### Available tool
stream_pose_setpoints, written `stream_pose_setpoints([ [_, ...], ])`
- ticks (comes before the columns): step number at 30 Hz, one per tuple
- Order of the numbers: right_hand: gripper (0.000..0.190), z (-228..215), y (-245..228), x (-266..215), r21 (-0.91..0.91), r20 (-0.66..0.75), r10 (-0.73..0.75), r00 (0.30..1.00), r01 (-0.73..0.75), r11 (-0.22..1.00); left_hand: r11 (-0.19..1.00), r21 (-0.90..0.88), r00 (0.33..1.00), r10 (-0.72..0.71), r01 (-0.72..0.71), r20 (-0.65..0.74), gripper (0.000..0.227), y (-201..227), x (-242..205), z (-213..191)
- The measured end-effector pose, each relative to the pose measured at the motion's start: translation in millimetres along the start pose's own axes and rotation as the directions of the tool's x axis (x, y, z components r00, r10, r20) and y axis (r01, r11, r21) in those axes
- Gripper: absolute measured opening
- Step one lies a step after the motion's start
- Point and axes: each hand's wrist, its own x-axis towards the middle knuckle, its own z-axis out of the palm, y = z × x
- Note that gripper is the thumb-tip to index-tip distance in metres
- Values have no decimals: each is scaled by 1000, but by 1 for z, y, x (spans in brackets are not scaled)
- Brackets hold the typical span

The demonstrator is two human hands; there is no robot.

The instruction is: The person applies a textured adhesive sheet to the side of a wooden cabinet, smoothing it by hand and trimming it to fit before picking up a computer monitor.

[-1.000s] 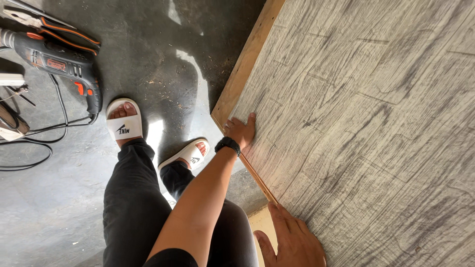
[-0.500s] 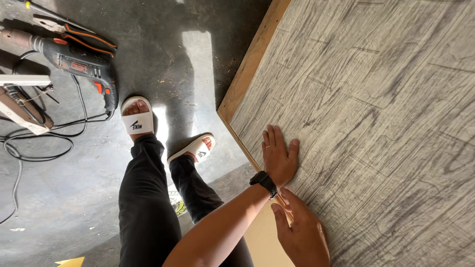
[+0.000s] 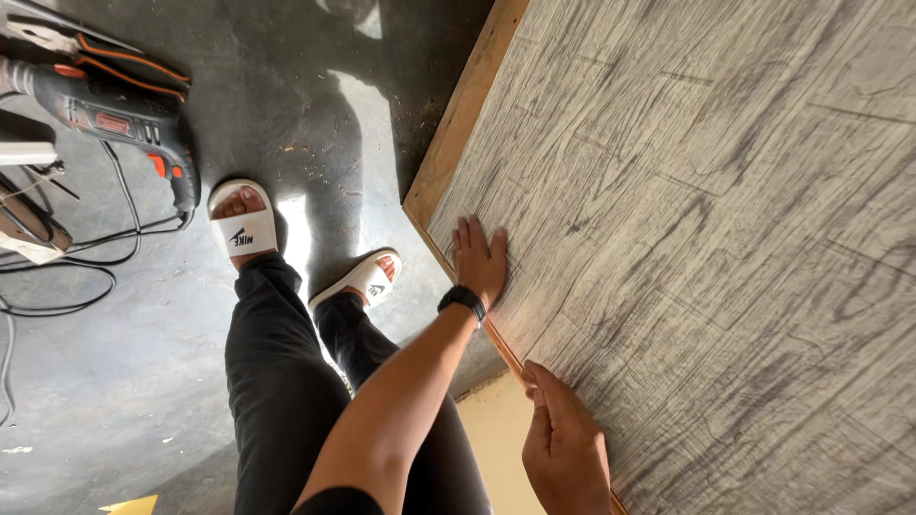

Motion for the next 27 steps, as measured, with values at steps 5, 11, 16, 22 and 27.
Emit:
stream_pose_setpoints([
  [5, 38, -35, -25, -42, 283, -91, 120, 989, -90, 955, 995, 91, 999, 44, -43, -10, 98, 26, -102, 32],
  [11, 36, -84, -27, -65, 353, -117, 216, 969, -163, 921, 984, 35, 980, 168, -173, 102, 119, 120, -205, 49],
  [16, 34, -107, -39, -74, 338, -187, 178, 966, -107, 935, 996, 47, 993, 73, -77, 88, 104, 164, -161, 42],
  [22, 32, -117, -56, -76, 303, -198, 172, 965, -106, 947, 986, 66, 988, 147, -151, 52, 93, 174, -157, 51],
  [27, 30, -127, -98, -49, 277, -282, 55, 958, 27, 961, 802, 57, 803, 596, -595, -17, 80, 152, -250, 68],
])
